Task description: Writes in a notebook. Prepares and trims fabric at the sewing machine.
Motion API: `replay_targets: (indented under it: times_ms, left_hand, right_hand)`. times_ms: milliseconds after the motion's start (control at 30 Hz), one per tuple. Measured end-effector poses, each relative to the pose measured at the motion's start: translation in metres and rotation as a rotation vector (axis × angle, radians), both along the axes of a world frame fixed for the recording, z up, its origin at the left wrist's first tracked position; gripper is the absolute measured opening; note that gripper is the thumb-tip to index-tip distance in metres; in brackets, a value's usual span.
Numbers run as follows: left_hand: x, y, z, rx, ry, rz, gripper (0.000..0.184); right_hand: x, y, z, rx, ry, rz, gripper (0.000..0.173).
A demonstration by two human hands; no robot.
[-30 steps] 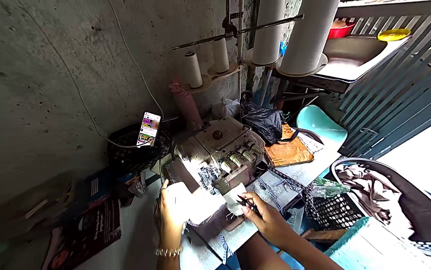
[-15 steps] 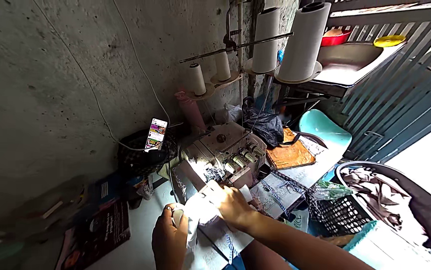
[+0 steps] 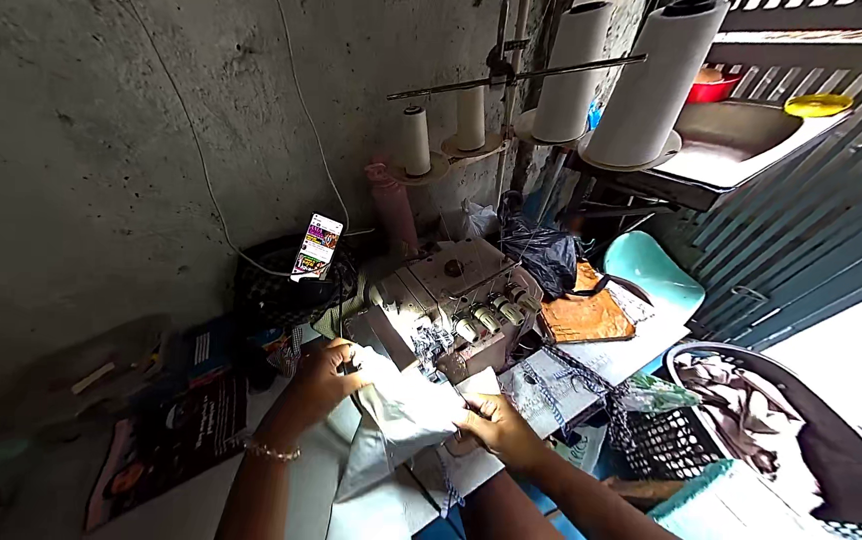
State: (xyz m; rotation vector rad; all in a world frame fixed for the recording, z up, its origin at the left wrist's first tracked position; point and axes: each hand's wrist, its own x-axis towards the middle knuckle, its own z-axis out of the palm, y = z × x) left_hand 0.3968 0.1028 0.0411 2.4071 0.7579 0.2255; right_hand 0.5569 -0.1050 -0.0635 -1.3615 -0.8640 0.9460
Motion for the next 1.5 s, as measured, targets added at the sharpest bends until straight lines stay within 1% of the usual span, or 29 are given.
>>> replay_targets:
  times_ms: [33, 67, 100, 133, 300, 600, 700, 967, 1033, 1100, 1133, 1300, 1400, 1500]
  left_hand:
    - [0.003, 0.003, -0.004, -0.146, -0.056, 0.012, 0.008]
    - [0.007, 0.003, -0.008, -0.270, -0.117, 0.029, 0.003]
    - [0.010, 0.000, -0.010, -0.352, -0.156, 0.053, 0.008]
    - [0.013, -0.003, -0.013, -0.374, -0.181, 0.075, 0.012]
    - [0.020, -0.008, -0.028, -0.274, -0.224, 0.115, 0.016]
    - [0.021, -0.011, -0.038, -0.188, -0.255, 0.121, 0.015]
    - [0.022, -0.007, -0.047, -0.156, -0.273, 0.104, 0.014]
    - [0.027, -0.010, -0.053, -0.234, -0.292, 0.169, 0.019]
    - [0.028, -0.011, -0.057, -0.241, -0.319, 0.187, 0.021]
    - [0.033, -0.015, -0.058, -0.256, -0.339, 0.253, 0.019]
    - [0.036, -0.018, -0.058, -0.269, -0.358, 0.291, 0.017]
    - [0.045, -0.022, -0.065, -0.308, -0.414, 0.383, 0.019]
    - [0.046, -0.023, -0.061, -0.342, -0.375, 0.388, 0.020]
    - [0.047, -0.023, -0.053, -0.348, -0.301, 0.348, 0.019]
  right_hand:
    - [0.000, -0.002, -0.001, -0.014, 0.064, 0.017, 0.017]
    - [0.000, -0.003, -0.001, -0.026, 0.108, 0.025, 0.020]
    - [0.000, -0.005, 0.000, -0.042, 0.133, 0.032, 0.022]
    - [0.000, -0.006, 0.002, -0.059, 0.153, 0.032, 0.025]
    - [0.002, -0.008, 0.005, -0.100, 0.221, 0.000, 0.031]
    - [0.004, -0.005, -0.003, -0.081, 0.189, 0.004, 0.034]
    - [0.004, -0.005, -0.005, -0.062, 0.194, 0.008, 0.035]
    - [0.005, -0.002, -0.005, -0.080, 0.217, 0.008, 0.035]
    - [0.004, -0.001, -0.008, -0.082, 0.178, 0.005, 0.027]
    - [0.000, 0.000, -0.012, -0.054, 0.129, -0.039, 0.016]
    - [-0.003, 0.000, -0.013, -0.030, 0.110, -0.064, 0.013]
    - [-0.012, -0.003, -0.010, 0.024, 0.049, -0.152, 0.015]
    - [-0.015, -0.004, -0.011, 0.043, 0.084, -0.167, 0.015]
    - [-0.017, -0.004, -0.013, 0.030, 0.114, -0.175, 0.015]
